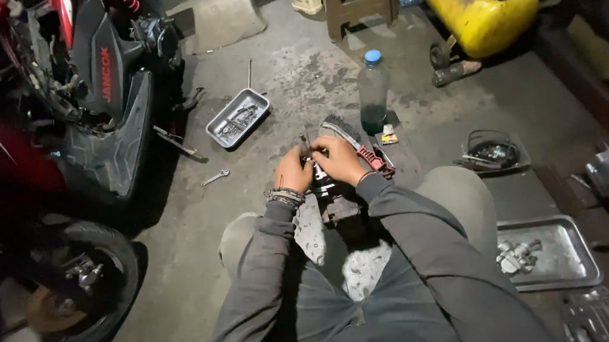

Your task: The person sits on the floor and uses a screwdriver to adjust and tighten screws on a small mechanical part. They repeatedly reposition the part and apply pressure with the tool to secure components.

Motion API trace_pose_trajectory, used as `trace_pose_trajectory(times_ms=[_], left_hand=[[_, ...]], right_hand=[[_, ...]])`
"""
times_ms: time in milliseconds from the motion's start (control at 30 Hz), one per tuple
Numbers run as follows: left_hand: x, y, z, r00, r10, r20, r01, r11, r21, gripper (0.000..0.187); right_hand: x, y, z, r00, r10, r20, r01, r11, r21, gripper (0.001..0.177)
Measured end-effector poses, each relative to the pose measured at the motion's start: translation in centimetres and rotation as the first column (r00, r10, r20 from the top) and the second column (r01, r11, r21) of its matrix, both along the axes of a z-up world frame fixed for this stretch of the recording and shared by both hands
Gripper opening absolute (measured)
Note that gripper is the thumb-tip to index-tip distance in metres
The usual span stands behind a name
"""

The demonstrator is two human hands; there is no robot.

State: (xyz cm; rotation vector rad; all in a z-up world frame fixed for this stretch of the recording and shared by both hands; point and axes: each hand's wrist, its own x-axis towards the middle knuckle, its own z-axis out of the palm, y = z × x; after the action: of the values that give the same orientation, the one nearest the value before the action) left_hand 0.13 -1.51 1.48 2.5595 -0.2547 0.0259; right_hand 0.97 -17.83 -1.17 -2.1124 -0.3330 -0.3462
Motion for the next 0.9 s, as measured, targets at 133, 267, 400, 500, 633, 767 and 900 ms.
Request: trace_pose_trajectory(times_ms=[133,267,400,500,633,767,900], left_hand=[[0.4,0.3,-1.5,0.997,-0.066,0.046,0.067,0.998,-0.002,0.023],[0.7,0.3,-2.8,0.999,0.017,0.045,-0.014,0.998,-0.066,0.023],[-1.4,-0.2,-0.3,0.995,0.092,0.047,-0.082,0.979,-0.187,0.026],[-1.1,-0.3,-1.5,0.990,0.113,0.088,-0.092,0.972,-0.218,0.026],[-0.7,-0.2,-2.6,0.984,0.112,0.141,-0.074,0.966,-0.246,0.028],[-1.1,-0.3,-2.7,0.970,0.125,0.207,-0.075,0.969,-0.234,0.038],[-1.8,-0.1,-1.9,0.969,0.090,0.231,-0.028,0.965,-0.260,0.049]], right_hand=[[-1.5,0.5,2.4,0.999,-0.003,-0.041,0.004,1.000,0.017,0.013],[-0.6,0.3,0.5,1.000,-0.007,-0.016,0.006,0.997,-0.073,0.020],[-1.0,0.1,1.2,1.000,-0.004,0.003,0.004,0.993,-0.121,0.021],[-1.1,0.4,1.4,0.998,-0.056,-0.028,0.051,0.987,-0.154,0.028],[-0.6,0.4,1.0,1.000,-0.006,-0.029,0.001,0.989,-0.145,0.033],[-0.6,0.3,0.9,1.000,-0.009,-0.005,0.008,0.970,-0.242,0.020],[-0.1,0.6,0.1,0.997,-0.063,-0.047,0.051,0.976,-0.214,0.020]])
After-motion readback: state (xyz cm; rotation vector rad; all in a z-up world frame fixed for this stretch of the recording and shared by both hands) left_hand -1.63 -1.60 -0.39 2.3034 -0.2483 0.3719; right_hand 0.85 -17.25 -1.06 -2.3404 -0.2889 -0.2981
